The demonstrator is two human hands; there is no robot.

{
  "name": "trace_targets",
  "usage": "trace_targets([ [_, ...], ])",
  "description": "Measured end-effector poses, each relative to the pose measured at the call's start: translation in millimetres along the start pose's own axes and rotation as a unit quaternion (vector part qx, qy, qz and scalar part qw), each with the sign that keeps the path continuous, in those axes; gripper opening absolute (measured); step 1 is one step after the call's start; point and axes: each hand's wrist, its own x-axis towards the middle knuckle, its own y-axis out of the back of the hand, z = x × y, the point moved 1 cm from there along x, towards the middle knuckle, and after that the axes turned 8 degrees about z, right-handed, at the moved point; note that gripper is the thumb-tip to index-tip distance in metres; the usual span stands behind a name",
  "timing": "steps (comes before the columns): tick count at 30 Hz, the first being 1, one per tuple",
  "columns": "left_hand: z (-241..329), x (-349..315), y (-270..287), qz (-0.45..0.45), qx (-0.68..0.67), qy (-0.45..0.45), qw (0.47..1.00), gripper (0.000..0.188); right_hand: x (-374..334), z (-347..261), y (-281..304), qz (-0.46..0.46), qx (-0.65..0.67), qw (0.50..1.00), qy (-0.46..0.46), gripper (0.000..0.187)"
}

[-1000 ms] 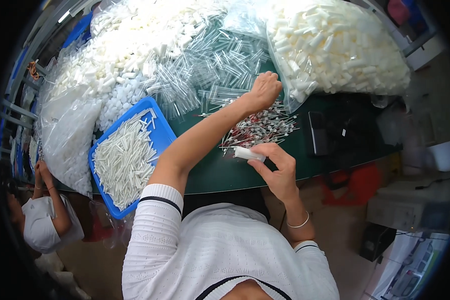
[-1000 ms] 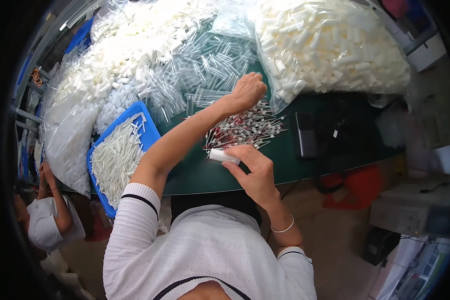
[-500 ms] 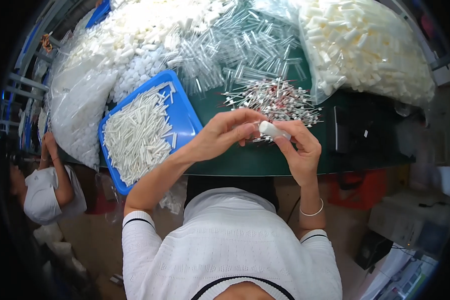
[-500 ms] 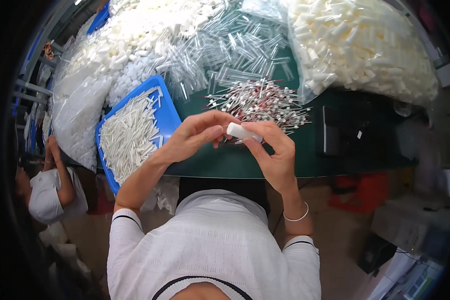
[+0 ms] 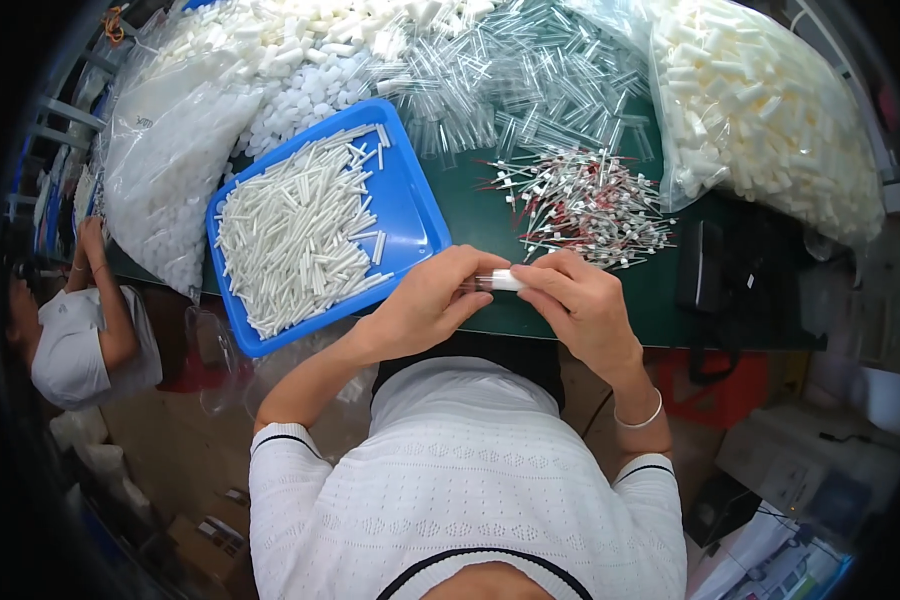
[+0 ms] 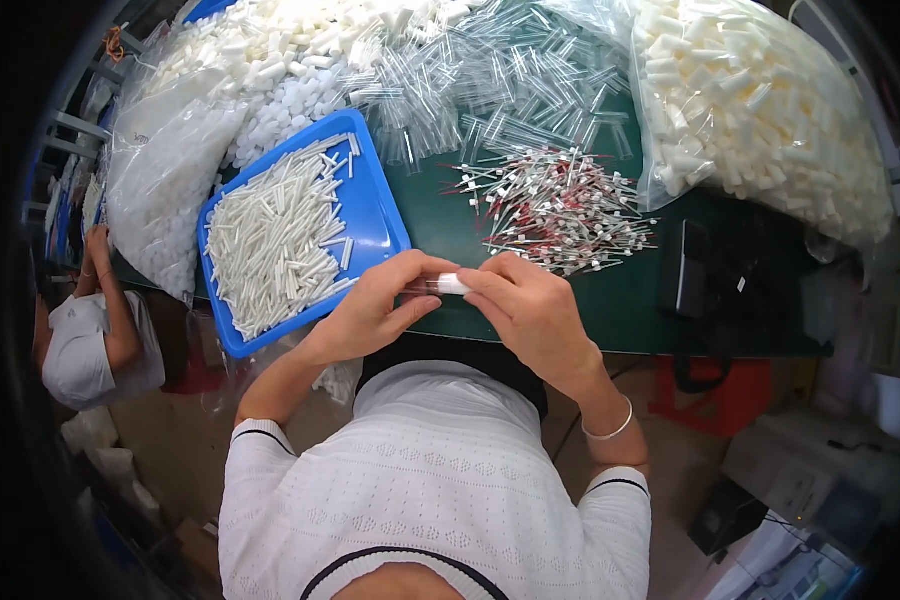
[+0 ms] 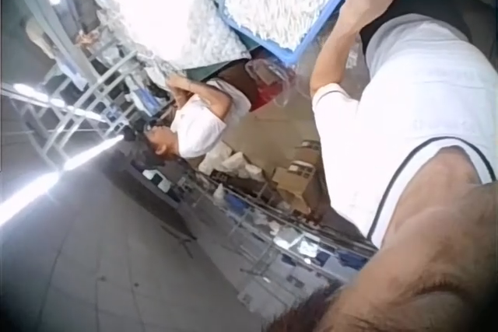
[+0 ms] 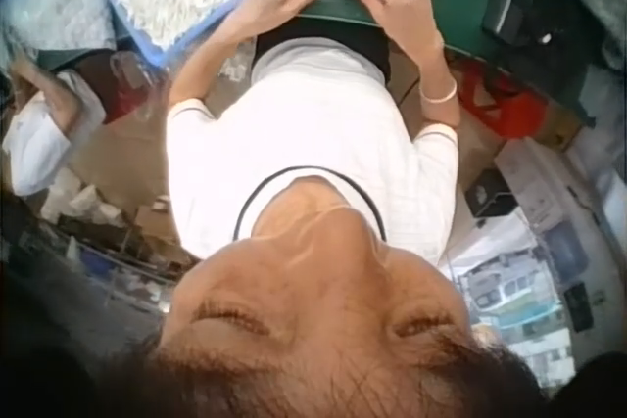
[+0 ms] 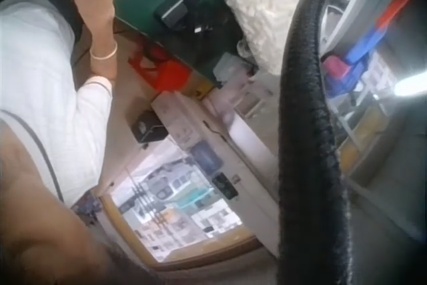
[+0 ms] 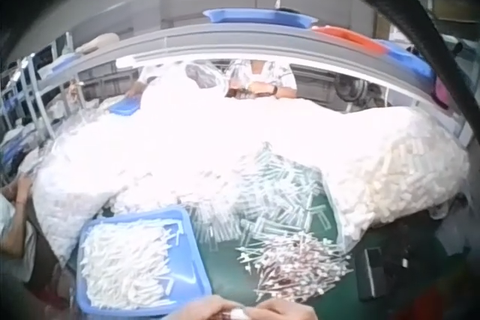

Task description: Assembling small white plastic components and thin rods at a factory workstation.

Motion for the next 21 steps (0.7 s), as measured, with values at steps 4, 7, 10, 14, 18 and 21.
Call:
trace_targets([
  [4, -5.6, -4.9, 9.4, 0.022, 0.029, -0.033, 0.999, 0.027, 9.7, -6.0, -9.2, -0.035, 0.088, 0.995, -0.038, 0.035],
  [7, 3.3, -9.0, 23.3, -0.064, -0.035, 0.100, 0.992, 0.022, 7.3, 4.4, -1.4, -0.075, 0.201, 0.965, -0.148, 0.029],
  [10, -8.1, -12.0, 13.8, -0.054, -0.056, 0.081, 0.994, 0.024, 1.2, -0.6, -19.6, -0.104, 0.239, 0.943, -0.207, 0.016],
  [14, -16.3, -19.2, 11.9, -0.040, -0.098, 0.112, 0.988, 0.025, -0.8, 2.6, -25.7, -0.110, 0.335, 0.892, -0.282, 0.014],
  [18, -11.4, -22.1, 4.6, 0.053, 0.126, -0.073, 0.988, 0.024, 2.1, 10.5, -32.8, -0.143, 0.368, 0.866, -0.309, 0.014],
  [21, -22.0, -27.0, 3.8, 0.057, 0.240, -0.103, 0.964, 0.017, -2.1, 10.4, -38.8, -0.162, 0.332, 0.882, -0.294, 0.016],
])
